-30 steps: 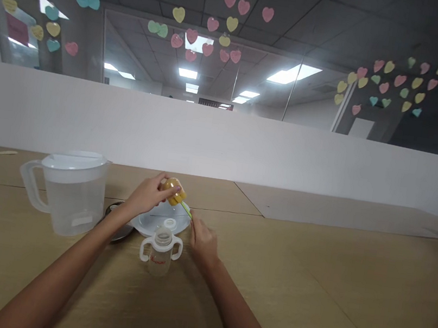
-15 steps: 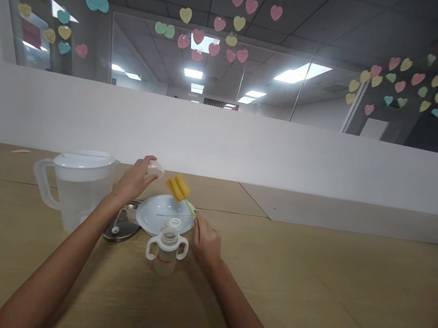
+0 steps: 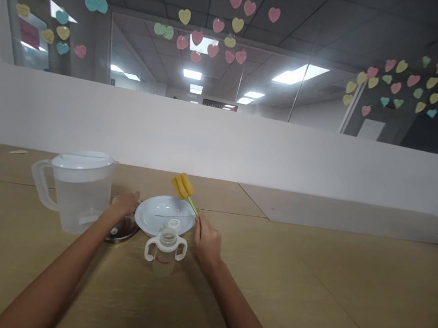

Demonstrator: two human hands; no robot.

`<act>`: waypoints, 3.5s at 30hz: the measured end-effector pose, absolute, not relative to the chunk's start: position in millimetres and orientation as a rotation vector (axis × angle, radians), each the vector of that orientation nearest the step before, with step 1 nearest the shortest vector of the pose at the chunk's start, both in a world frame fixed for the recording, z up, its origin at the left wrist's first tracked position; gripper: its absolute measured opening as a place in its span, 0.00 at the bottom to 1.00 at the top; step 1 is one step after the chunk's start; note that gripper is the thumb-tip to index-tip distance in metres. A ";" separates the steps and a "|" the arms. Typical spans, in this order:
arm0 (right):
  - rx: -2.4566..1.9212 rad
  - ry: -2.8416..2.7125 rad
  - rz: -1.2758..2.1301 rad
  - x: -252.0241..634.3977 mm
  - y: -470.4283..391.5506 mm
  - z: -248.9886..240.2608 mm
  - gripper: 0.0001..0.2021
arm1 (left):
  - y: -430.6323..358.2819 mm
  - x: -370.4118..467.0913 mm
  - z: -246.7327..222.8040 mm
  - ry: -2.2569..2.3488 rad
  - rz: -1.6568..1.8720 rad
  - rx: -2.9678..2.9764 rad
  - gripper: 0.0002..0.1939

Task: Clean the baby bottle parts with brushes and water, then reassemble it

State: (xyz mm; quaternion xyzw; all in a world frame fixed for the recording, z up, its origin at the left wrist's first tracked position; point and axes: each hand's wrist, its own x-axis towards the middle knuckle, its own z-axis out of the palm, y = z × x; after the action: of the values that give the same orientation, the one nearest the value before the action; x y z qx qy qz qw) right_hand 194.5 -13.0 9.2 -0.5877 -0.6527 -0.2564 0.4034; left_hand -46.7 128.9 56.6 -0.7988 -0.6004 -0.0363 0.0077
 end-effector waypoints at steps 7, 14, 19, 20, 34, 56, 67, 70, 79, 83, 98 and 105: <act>-1.525 -1.670 -0.660 193.2 -13.0 9.7 0.16 | 117.4 -45.2 72.0 -1.803 -0.106 -2.454 0.25; -1.532 -1.662 -0.659 193.6 -13.5 11.1 0.15 | 74.6 -8.4 112.1 -1.381 -0.657 -2.562 0.17; -1.515 -1.657 -0.699 194.6 -12.7 10.0 0.16 | 69.5 16.4 81.5 -1.199 -0.316 -3.007 0.10; -1.518 -1.651 -0.709 194.8 -12.2 9.7 0.16 | 71.5 18.4 73.7 -1.196 -0.272 -3.021 0.08; -1.494 -1.662 -0.691 195.5 -12.9 9.8 0.17 | 81.3 7.0 81.4 -1.220 -0.401 -2.918 0.13; -1.506 -1.687 -0.594 196.3 -11.2 7.4 0.16 | 87.0 -17.7 118.1 -1.326 -1.991 -2.598 0.18; -1.215 -1.680 -0.719 192.6 -21.1 9.5 0.19 | 77.4 -32.8 125.9 -1.422 -0.935 -2.661 0.12; -1.183 -1.689 -0.730 192.6 -21.5 10.6 0.18 | 78.4 -45.4 126.6 -1.644 -0.469 -2.538 0.10; -1.231 -1.698 -0.738 194.9 -17.9 7.2 0.18 | 96.6 -54.7 111.6 -1.824 -0.178 -2.470 0.10; -1.220 -1.707 -0.730 194.8 -17.6 7.3 0.18 | 99.4 -49.1 100.4 -1.839 -0.029 -2.554 0.08; -1.262 -1.723 -0.754 195.1 -15.8 7.3 0.18 | 78.3 -27.3 113.7 -1.571 -0.247 -2.640 0.14; -1.243 -1.714 -0.749 196.0 -16.4 8.3 0.17 | 76.8 22.0 66.6 -1.235 -0.449 -2.936 0.17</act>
State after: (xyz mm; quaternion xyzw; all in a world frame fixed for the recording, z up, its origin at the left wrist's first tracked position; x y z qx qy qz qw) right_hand 196.0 -16.4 8.3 -0.4990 -0.6880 -0.3006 0.4328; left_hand 22.0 76.8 66.6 -0.9122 -0.3836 -0.1394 -0.0372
